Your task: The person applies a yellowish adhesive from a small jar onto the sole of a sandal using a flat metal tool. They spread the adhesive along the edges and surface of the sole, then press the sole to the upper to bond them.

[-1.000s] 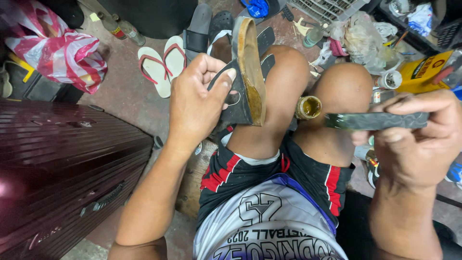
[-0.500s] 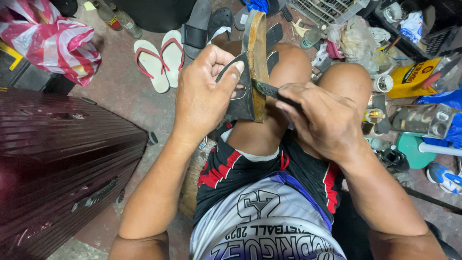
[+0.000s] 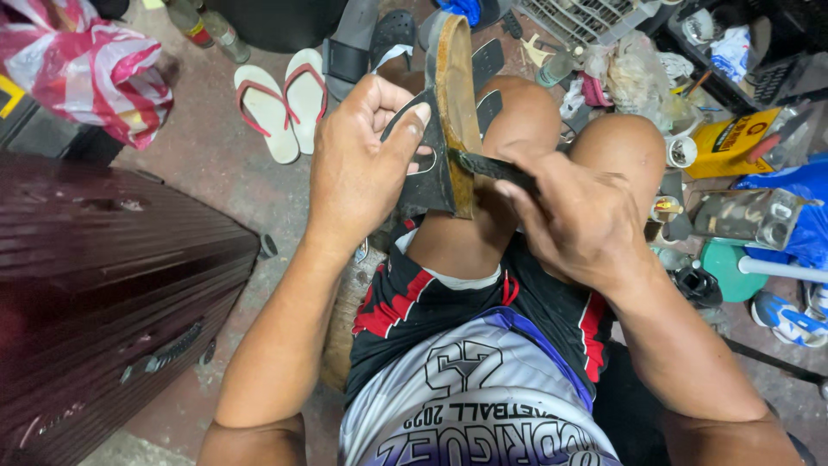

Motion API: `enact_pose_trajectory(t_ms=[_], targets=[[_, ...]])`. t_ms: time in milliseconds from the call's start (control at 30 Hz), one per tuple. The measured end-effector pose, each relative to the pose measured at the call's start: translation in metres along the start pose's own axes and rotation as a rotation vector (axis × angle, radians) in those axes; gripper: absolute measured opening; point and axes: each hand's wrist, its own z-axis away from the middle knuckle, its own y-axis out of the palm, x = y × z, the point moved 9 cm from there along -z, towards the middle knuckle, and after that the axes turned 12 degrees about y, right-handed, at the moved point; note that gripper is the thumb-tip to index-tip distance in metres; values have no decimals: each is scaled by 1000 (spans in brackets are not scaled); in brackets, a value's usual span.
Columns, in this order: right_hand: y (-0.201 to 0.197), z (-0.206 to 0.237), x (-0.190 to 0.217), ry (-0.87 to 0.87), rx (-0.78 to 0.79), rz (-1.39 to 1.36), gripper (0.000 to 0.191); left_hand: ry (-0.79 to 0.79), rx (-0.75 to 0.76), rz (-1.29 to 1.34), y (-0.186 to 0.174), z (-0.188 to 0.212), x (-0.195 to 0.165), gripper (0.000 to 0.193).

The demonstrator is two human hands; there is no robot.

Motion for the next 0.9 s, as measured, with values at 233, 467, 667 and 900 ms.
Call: enact_pose_trajectory(t_ms=[233, 467, 667, 900], targets=[[9, 27, -55, 366, -63, -342, 24, 16, -11, 14, -6, 2, 4, 17], [0, 32, -49, 184, -266, -202, 12, 15, -9, 9, -2, 3, 5, 17], [7, 18, -23, 75, -251, -122, 12, 46, -18, -4, -2, 4, 0, 18], [14, -7, 0, -137, -269, 44, 20, 78, -23, -72, -3, 4, -4, 18]])
